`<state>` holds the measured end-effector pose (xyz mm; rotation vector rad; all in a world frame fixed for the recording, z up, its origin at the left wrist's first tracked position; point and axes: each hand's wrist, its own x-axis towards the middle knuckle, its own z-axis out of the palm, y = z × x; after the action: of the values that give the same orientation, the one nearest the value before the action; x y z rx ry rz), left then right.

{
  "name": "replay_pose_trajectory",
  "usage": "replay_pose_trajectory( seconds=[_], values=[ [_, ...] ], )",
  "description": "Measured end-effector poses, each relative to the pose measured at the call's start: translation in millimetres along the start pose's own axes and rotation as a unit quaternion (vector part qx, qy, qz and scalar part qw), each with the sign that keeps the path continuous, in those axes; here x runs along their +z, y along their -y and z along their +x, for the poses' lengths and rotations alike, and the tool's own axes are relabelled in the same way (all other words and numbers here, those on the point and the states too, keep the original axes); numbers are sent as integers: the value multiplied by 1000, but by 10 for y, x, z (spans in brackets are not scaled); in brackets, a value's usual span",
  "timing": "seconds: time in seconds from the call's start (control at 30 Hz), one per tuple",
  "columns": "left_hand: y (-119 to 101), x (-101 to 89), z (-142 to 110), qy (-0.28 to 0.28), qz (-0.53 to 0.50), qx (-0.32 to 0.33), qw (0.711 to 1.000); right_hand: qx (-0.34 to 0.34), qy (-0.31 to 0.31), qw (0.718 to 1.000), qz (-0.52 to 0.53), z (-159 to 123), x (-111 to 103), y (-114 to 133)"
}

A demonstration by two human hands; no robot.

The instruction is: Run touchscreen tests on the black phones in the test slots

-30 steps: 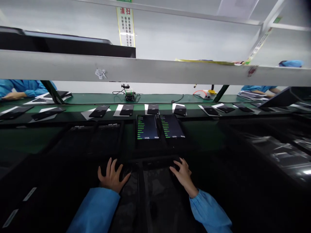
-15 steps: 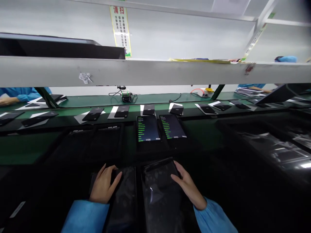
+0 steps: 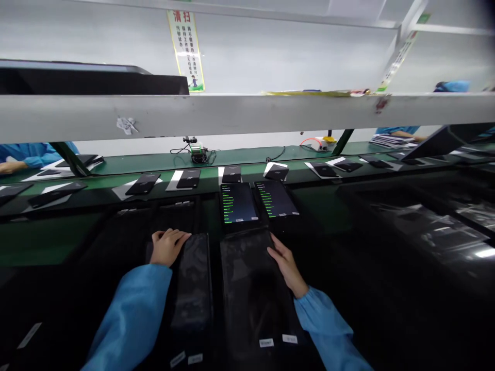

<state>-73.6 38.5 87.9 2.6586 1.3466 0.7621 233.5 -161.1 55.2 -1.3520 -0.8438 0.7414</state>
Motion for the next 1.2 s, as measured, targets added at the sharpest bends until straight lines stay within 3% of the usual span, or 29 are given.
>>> replay_pose_trajectory(
  seconds=[0.1, 0.2, 0.37, 0.5, 0.77, 1.03, 1.2],
  values=[
    [10, 292, 14, 40, 2, -21, 999, -5, -6, 999, -45, 179, 28, -278],
    [-132, 511, -60, 53, 4, -37, 998, -17, -23, 995, -94, 209, 14, -447],
    [-462, 657, -72, 29, 22, -61, 997, -35, -65, 985, -156, 138, -19, -517],
    [-612, 661, -127, 30, 26, -61, 997, -44, -59, 984, -163, 98, -42, -520],
    [-823, 558, -461, 79, 41, -71, 993, -36, 10, 990, -136, 6, -101, -477],
    [-809, 450, -590, 128, 28, -82, 988, -33, 15, 993, -108, -126, -75, -406],
    [-717, 401, -486, 153, -9, -98, 983, -50, 0, 993, -105, -173, -44, -413]
  ],
)
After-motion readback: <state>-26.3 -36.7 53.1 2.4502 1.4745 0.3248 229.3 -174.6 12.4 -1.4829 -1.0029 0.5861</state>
